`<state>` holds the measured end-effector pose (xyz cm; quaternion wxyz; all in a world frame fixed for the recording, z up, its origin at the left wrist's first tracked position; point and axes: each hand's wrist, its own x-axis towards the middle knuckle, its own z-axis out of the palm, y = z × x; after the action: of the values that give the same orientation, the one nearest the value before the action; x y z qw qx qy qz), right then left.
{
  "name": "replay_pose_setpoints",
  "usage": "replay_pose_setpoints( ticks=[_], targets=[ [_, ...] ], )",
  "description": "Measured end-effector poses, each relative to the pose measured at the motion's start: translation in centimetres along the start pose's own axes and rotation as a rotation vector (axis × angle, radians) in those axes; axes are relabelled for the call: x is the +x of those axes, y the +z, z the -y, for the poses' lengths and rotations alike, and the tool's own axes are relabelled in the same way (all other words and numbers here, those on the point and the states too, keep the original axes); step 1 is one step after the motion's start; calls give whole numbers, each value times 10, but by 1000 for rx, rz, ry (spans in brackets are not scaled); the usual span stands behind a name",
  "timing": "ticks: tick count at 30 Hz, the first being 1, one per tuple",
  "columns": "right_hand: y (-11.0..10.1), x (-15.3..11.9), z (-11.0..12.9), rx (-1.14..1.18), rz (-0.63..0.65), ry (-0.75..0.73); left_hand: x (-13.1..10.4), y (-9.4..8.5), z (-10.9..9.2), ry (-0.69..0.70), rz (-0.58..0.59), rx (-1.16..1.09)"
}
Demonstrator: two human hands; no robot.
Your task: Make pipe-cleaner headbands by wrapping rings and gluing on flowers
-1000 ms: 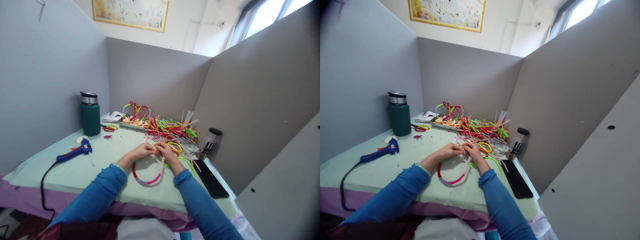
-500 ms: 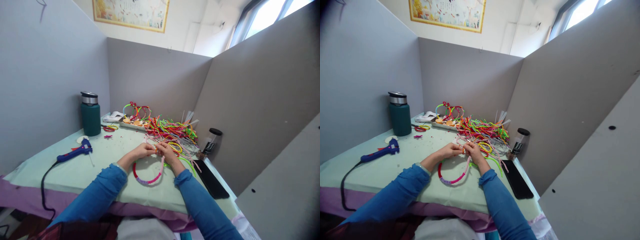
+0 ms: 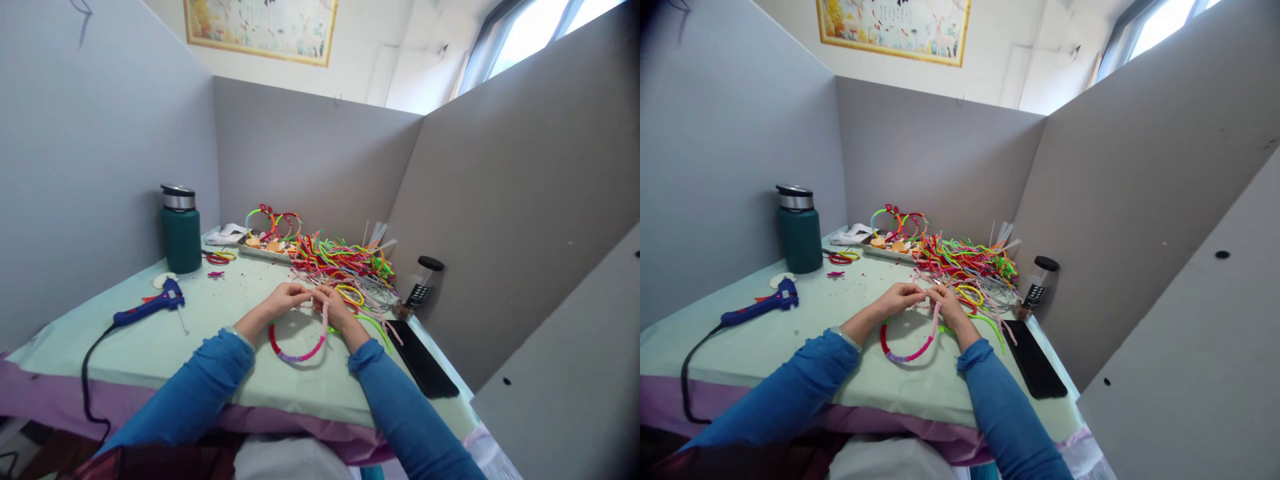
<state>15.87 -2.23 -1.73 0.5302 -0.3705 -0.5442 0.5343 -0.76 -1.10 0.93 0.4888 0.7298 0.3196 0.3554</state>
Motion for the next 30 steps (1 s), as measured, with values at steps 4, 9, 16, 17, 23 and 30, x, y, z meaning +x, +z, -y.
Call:
replay_pose_setpoints(
  ticks=[4, 9, 16, 17, 23, 30],
  targets=[
    [-3, 1, -3, -10, -1, -45, 0, -2, -1, -1, -89, -29],
    [-4, 1, -3, -24, -3, -69, 1, -3, -1, -7, -147, -58],
    [1, -2, 1, -71, -4, -79, 0, -3, -7, -67, -210, -77],
    [1, -3, 1, -79, -14, -90, -1, -3, -8, -75, -212, -68],
    [3, -6, 7, -138, -81, -151, -1, -5, -4, -139, -207, 41],
    [2, -4, 7, -171, -105, -195, 0, -4, 1, -148, -68, 75]
  ],
)
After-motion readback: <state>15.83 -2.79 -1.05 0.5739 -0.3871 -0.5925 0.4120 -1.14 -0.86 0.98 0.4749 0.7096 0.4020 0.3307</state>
